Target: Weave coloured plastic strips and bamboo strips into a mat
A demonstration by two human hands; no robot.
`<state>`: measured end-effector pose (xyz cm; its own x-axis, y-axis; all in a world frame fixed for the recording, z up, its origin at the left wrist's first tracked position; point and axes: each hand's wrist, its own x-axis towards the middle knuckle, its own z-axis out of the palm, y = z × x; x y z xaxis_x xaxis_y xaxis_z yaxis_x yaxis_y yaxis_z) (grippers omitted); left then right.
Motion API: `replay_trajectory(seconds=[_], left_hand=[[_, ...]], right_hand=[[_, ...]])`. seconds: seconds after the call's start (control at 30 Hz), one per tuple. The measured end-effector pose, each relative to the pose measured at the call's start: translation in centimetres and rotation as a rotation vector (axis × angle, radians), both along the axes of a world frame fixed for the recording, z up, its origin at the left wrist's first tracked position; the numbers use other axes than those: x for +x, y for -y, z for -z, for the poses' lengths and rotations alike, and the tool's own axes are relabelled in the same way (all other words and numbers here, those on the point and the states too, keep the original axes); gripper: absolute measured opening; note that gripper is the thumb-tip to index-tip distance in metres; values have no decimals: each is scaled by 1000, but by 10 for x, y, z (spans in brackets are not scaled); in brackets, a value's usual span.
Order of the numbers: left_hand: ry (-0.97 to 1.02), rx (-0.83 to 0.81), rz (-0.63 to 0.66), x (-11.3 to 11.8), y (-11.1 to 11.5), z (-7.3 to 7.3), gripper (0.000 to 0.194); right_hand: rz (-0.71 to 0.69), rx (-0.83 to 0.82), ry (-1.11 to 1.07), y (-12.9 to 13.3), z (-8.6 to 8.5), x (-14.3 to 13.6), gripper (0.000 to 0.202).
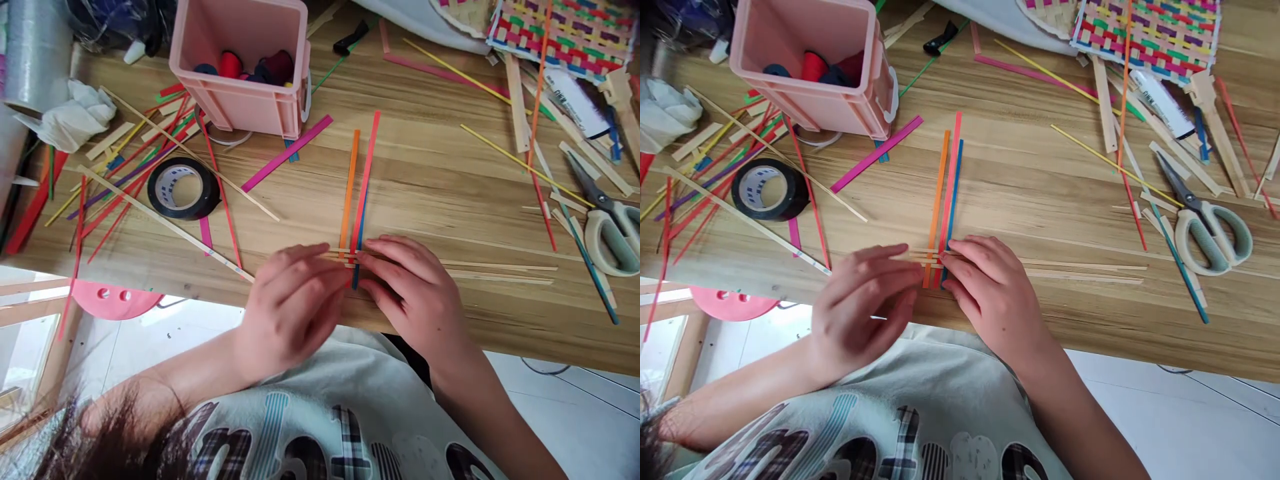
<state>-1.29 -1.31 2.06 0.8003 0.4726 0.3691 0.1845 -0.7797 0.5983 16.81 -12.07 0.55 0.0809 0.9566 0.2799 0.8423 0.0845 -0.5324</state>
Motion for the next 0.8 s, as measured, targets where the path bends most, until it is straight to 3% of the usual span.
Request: replay_trajectory(seconds=[0.07, 0.27, 0.8], left_hand=[[-88, 35, -26, 1, -12, -2, 24], [-233, 74, 105, 6, -37, 12, 33], [-265, 10, 85, 11, -37, 13, 30]], right_hand=[[-18, 1, 8, -3, 2, 0, 28], [-25, -26, 83, -9, 5, -1, 22], [-11, -75, 119, -10, 3, -3, 22]])
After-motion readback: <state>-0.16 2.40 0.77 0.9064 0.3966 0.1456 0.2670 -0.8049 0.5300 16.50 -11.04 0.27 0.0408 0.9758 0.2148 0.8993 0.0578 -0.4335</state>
